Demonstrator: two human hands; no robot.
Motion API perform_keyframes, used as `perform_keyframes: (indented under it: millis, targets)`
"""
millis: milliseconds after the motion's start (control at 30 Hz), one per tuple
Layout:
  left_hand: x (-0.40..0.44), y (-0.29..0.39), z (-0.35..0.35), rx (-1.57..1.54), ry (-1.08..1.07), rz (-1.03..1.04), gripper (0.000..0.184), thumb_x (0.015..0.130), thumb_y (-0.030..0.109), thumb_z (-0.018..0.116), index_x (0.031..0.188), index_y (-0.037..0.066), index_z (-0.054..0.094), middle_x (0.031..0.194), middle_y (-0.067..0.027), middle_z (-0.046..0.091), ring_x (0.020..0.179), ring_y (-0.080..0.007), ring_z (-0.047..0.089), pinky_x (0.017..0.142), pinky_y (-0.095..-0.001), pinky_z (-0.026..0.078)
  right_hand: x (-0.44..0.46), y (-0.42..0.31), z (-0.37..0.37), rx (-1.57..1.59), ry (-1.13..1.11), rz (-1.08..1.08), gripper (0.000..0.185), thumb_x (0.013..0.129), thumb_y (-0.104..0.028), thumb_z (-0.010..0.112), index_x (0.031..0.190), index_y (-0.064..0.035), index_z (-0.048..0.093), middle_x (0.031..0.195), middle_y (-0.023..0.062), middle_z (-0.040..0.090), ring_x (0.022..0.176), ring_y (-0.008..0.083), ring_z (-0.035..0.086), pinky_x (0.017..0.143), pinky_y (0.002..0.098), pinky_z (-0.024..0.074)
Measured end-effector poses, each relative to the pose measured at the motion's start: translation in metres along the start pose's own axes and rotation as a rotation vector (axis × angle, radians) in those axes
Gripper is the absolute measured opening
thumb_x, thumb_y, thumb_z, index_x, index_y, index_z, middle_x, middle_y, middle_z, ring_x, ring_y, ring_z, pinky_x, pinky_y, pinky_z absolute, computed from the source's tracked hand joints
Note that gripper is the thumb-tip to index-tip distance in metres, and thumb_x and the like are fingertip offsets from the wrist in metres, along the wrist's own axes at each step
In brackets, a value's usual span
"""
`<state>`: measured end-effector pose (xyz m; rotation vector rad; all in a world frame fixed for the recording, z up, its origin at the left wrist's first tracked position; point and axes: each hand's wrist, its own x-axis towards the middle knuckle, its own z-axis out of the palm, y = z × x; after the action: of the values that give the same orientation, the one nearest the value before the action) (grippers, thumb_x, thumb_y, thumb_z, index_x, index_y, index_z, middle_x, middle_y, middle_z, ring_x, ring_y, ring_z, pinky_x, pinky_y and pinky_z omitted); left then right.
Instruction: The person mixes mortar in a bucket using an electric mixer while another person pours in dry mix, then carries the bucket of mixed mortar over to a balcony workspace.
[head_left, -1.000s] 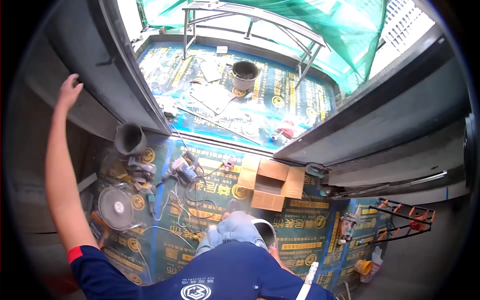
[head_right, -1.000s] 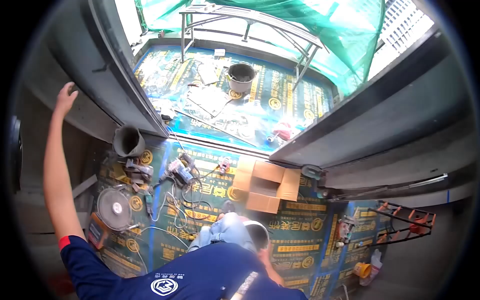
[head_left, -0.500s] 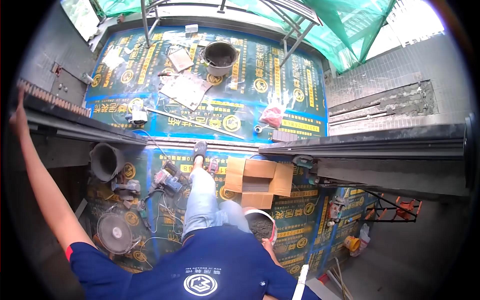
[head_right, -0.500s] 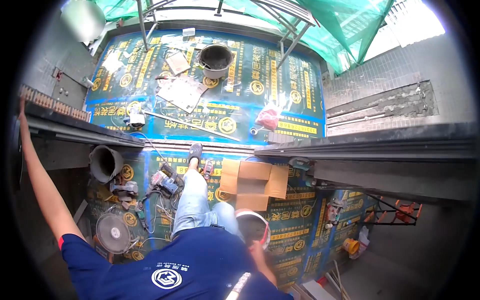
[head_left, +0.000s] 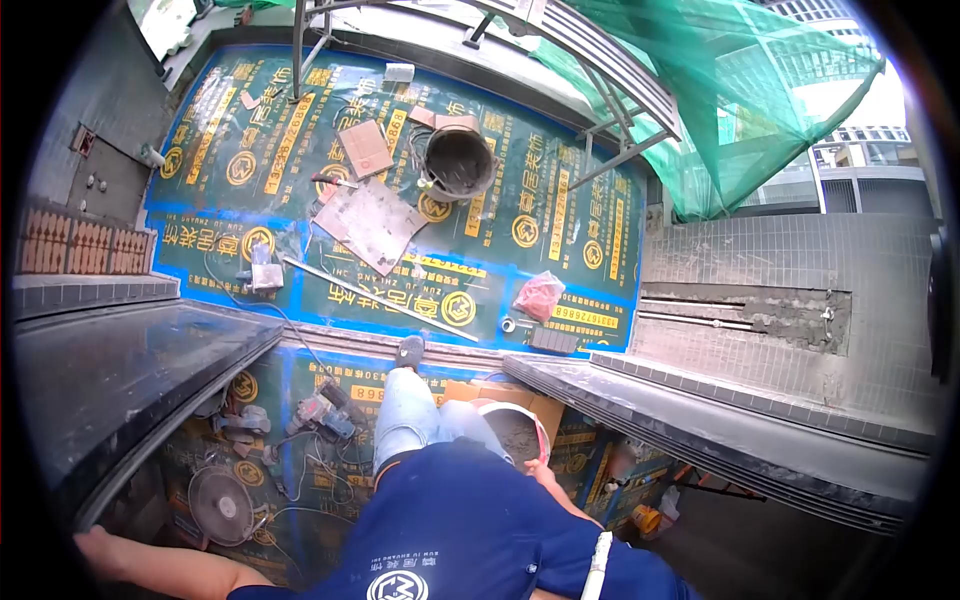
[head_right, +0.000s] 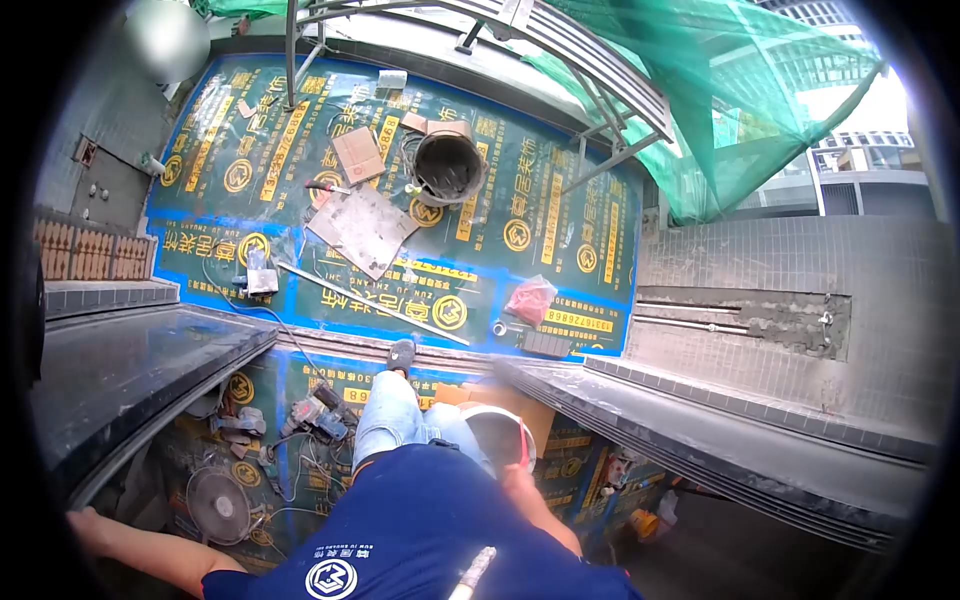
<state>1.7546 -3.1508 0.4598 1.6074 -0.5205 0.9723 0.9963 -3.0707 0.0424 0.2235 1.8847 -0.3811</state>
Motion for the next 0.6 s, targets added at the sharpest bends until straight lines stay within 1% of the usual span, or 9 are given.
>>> perform_keyframes:
  millis: [33, 67, 133, 167, 233, 367, 467, 567, 600]
  targets:
    - [-0.004, 0.009, 0.0, -0.019, 0.005, -0.156, 0.074, 0.088, 0.04, 0.064, 0.131, -0.015, 0.04, 0.131, -0.0288, 0.047, 0.113, -0.0316, 0.054, 0.099, -0.0424, 0.044, -0.017, -0.024, 0.029, 0.033, -0.002, 0.029, 0.035, 0.078, -0.011, 0.063, 0.056, -0.0168, 0.036, 0.049, -0.0035, 0.032, 0.04, 0.0127, 0.035, 0.041, 0.0306, 0.0329]
    - [-0.005, 0.012, 0.0, -0.034, 0.006, -0.317, 0.074, 0.09, 0.041, 0.062, 0.133, -0.014, 0.038, 0.133, -0.0282, 0.046, 0.114, -0.0311, 0.054, 0.1, -0.0426, 0.043, -0.04, -0.049, 0.059, 0.095, -0.021, 0.057, 0.039, 0.077, -0.008, 0.062, 0.055, -0.018, 0.031, 0.048, -0.0029, 0.026, 0.038, 0.0141, 0.029, 0.04, 0.0302, 0.0309]
    - [-0.005, 0.007, -0.001, -0.061, 0.007, -0.304, 0.076, 0.09, 0.043, 0.061, 0.134, -0.014, 0.037, 0.134, -0.0279, 0.044, 0.115, -0.0308, 0.053, 0.101, -0.0425, 0.042, -0.024, -0.077, 0.08, 0.104, -0.028, -0.002, 0.031, 0.08, -0.009, 0.061, 0.061, -0.0165, 0.037, 0.047, -0.002, 0.029, 0.038, 0.0155, 0.031, 0.041, 0.0293, 0.0309]
    - [-0.005, 0.007, -0.005, -0.08, 0.009, -0.28, 0.077, 0.091, 0.044, 0.06, 0.134, -0.014, 0.036, 0.135, -0.0277, 0.043, 0.116, -0.0305, 0.052, 0.102, -0.0424, 0.041, -0.02, -0.091, 0.091, 0.083, -0.01, -0.066, 0.028, 0.08, -0.008, 0.061, 0.064, -0.016, 0.039, 0.048, -0.0019, 0.031, 0.039, 0.0152, 0.032, 0.042, 0.0291, 0.0318]
    - [0.0, 0.001, -0.008, -0.035, 0.045, -0.272, 0.077, 0.091, 0.045, 0.059, 0.135, -0.014, 0.036, 0.136, -0.0276, 0.042, 0.117, -0.0305, 0.051, 0.102, -0.042, 0.041, -0.022, -0.126, 0.12, 0.017, -0.051, -0.179, 0.028, 0.08, -0.008, 0.061, 0.064, -0.016, 0.04, 0.05, -0.0024, 0.032, 0.041, 0.0142, 0.034, 0.042, 0.0293, 0.0318]
    - [0.019, -0.018, -0.019, 0.049, 0.086, -0.272, 0.077, 0.091, 0.045, 0.058, 0.135, -0.014, 0.035, 0.137, -0.0273, 0.041, 0.119, -0.0305, 0.05, 0.103, -0.0411, 0.039, -0.029, -0.208, 0.173, -0.118, -0.112, -0.314, 0.024, 0.08, -0.008, 0.061, 0.067, -0.0145, 0.042, 0.051, -0.0025, 0.032, 0.041, 0.0133, 0.034, 0.042, 0.0292, 0.0312]
    - [0.025, -0.028, -0.03, 0.133, 0.096, -0.301, 0.078, 0.092, 0.045, 0.057, 0.136, -0.014, 0.034, 0.139, -0.0272, 0.04, 0.12, -0.0304, 0.049, 0.104, -0.0405, 0.038, -0.015, -0.277, 0.201, -0.245, -0.172, -0.377, 0.018, 0.081, -0.008, 0.06, 0.071, -0.0129, 0.046, 0.051, -0.0026, 0.032, 0.041, 0.0132, 0.034, 0.041, 0.0288, 0.0316]
    - [0.034, -0.034, -0.038, 0.199, 0.111, -0.342, 0.078, 0.092, 0.046, 0.056, 0.136, -0.015, 0.033, 0.14, -0.027, 0.039, 0.121, -0.0304, 0.048, 0.104, -0.0399, 0.037, -0.007, -0.332, 0.23, -0.441, -0.238, -0.441, 0.016, 0.081, -0.009, 0.061, 0.072, -0.0127, 0.048, 0.051, -0.0021, 0.035, 0.041, 0.0138, 0.036, 0.042, 0.029, 0.033]
    - [0.037, -0.034, -0.039, 0.221, 0.129, -0.375, 0.078, 0.093, 0.046, 0.056, 0.136, -0.015, 0.033, 0.14, -0.0269, 0.038, 0.121, -0.0304, 0.047, 0.105, -0.0397, 0.037, -0.016, -0.345, 0.243, -0.503, -0.208, -0.428, 0.015, 0.081, -0.01, 0.062, 0.072, -0.0122, 0.049, 0.052, -0.0015, 0.038, 0.042, 0.0138, 0.038, 0.042, 0.0298, 0.0331]
